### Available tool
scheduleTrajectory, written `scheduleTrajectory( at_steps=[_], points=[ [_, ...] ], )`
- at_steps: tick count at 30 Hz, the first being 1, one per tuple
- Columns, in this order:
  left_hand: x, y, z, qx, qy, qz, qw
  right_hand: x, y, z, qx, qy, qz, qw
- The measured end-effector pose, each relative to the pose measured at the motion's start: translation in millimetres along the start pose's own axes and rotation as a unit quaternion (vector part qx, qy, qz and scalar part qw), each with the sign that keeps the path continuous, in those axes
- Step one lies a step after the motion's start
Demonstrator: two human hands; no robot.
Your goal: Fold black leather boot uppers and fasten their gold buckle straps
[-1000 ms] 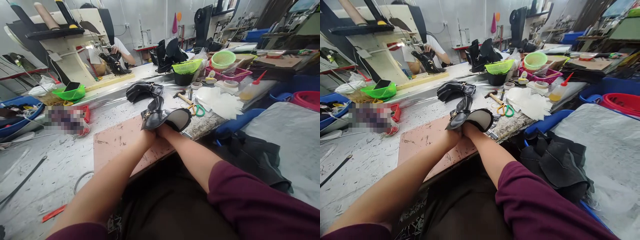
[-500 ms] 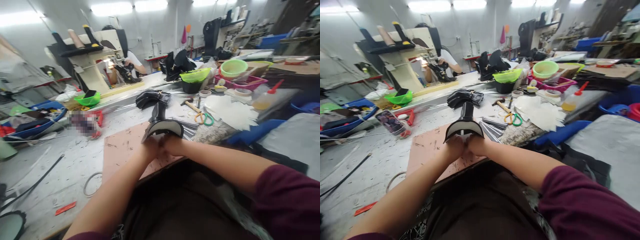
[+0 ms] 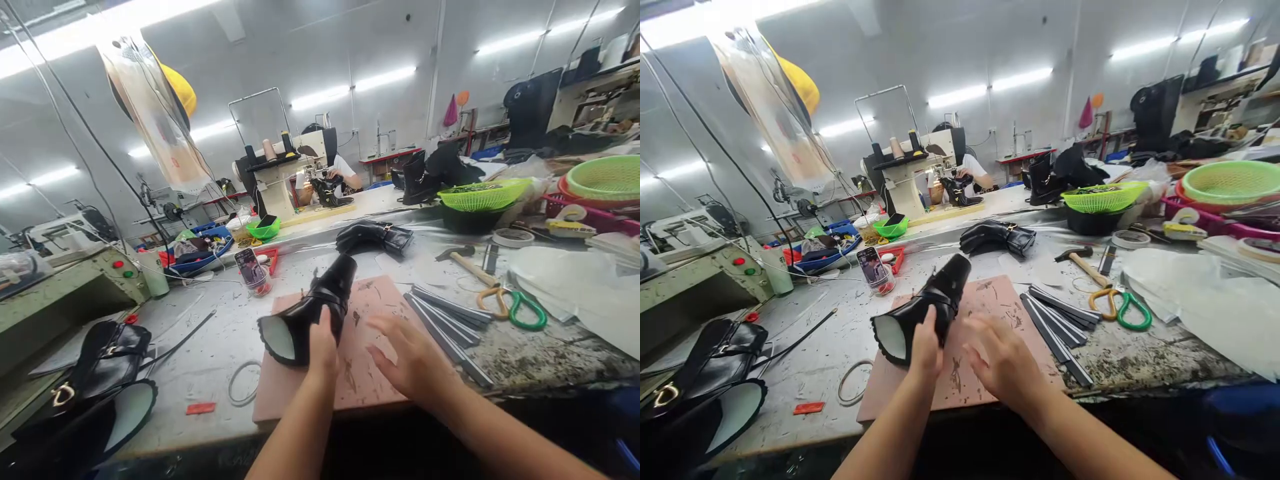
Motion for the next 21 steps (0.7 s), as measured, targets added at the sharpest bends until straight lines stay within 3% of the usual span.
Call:
scheduleTrajectory(
  at_steps=[2, 4, 6, 9, 15, 19, 21],
  points=[
    [-14, 8, -5.8, -0.167, 0.019, -0.062, 0.984, -7, 21, 8, 0.003, 0.02, 0.068, 0.997],
    [-31, 23, 0.3, -0.353, -0.001, -0.102, 0.93, -7, 22, 22, 0.015, 0.006, 0.069, 0.997],
    [-46, 42, 8.0, -0.449, -0.044, -0.108, 0.886, -1, 14, 23, 0.017, 0.025, 0.045, 0.999],
    [-57, 54, 13.7, -0.497, -0.091, -0.115, 0.856, 8, 5, 12, -0.007, 0.075, 0.01, 0.997],
    [-61, 54, 20.3, -0.529, -0.144, -0.113, 0.829, 7, 8, 11, -0.039, 0.098, -0.014, 0.994],
    [-64, 58, 31.5, -0.54, -0.194, -0.095, 0.814, 7, 26, 18, 0.095, 0.098, 0.081, 0.987],
    [-68, 63, 39.5, -0.531, -0.227, -0.073, 0.813, 8, 47, 26, 0.229, 0.1, 0.178, 0.952]
  ],
)
Point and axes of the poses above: each hand's wrist, its own x-axis towards the middle knuckle, its own z-axis out of the palm, y = z × x, the point moved 10 cm from there along x, towards the middle knuckle, and after that the axes turned 1 degree about -z, right-handed, at the moved point
